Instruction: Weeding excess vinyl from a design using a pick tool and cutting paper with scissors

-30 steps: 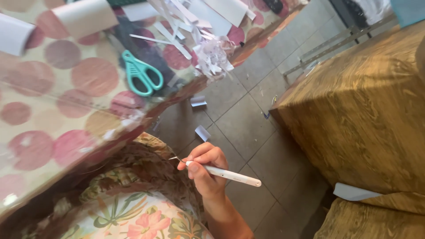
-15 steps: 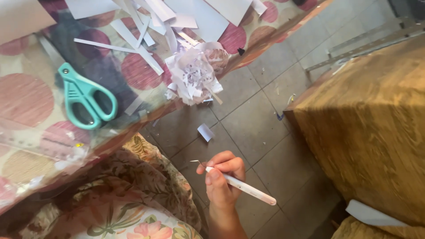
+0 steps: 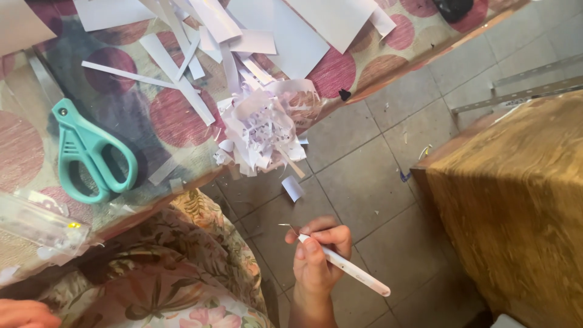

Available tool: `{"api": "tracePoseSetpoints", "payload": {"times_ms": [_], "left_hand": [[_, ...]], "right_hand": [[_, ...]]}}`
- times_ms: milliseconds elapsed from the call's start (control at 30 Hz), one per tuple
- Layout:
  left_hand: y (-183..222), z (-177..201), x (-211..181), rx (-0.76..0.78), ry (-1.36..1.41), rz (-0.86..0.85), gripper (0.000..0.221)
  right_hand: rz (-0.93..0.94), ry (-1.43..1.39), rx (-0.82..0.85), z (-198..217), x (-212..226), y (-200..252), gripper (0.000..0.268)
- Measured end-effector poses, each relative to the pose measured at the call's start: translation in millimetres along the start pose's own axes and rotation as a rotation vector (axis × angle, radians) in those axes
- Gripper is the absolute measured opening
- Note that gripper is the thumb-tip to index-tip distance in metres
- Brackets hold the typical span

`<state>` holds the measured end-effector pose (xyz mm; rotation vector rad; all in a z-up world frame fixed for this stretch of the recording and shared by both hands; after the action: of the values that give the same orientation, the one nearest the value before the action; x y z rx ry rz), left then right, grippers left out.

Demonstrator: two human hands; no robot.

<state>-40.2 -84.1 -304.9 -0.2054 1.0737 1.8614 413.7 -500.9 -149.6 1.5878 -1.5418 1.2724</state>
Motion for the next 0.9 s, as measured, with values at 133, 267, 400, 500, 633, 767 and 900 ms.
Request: {"api": "tracePoseSetpoints", "payload": {"times_ms": [133, 267, 400, 500, 633, 767, 900], "left_hand": [[-3, 13, -58, -0.145, -0.172, -0.238, 0.032], [-22, 51, -141, -0.066, 0.349, -0.295, 0.02], [-22, 78, -218, -0.278, 0.539, -0.233, 0.035], [9, 43, -139, -0.304, 0.181, -0.024, 0.034], [-3, 97, -287, -0.368, 0.199, -0.122, 0.025], [-26, 120, -337, -0.207, 0.501, -0.177, 0.024], [-37, 123, -351, -0.019, 0.637, -0.165, 0.027]], "right_hand": [[-0.014, -0.011, -0.017, 4, -4, -3, 0.013], [-0.006, 0.001, 0.002, 3, -2, -7, 0.012], [-0.019, -0.029, -0.01, 0, 0, -6, 0.012], [-0.046, -0.12, -0.09, -12, 8, -9, 0.018], [-0.234, -0.388, -0.223, 3, -6, -2, 0.019], [-0.36, -0.622, -0.267, -10, 5, -7, 0.038], [-0.388, -0.66, -0.209, -29, 27, -1, 0.053]]}}
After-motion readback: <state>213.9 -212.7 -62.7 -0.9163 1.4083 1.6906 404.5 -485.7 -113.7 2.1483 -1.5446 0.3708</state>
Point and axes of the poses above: each hand's wrist, its own y-axis away from the middle knuckle, its own z-axis out of the back of the hand, x = y × z, the point moved 3 cm from there along -y, towards the middle knuckle, and after that the axes turned 4 degrees about x, right-handed, at the moved point
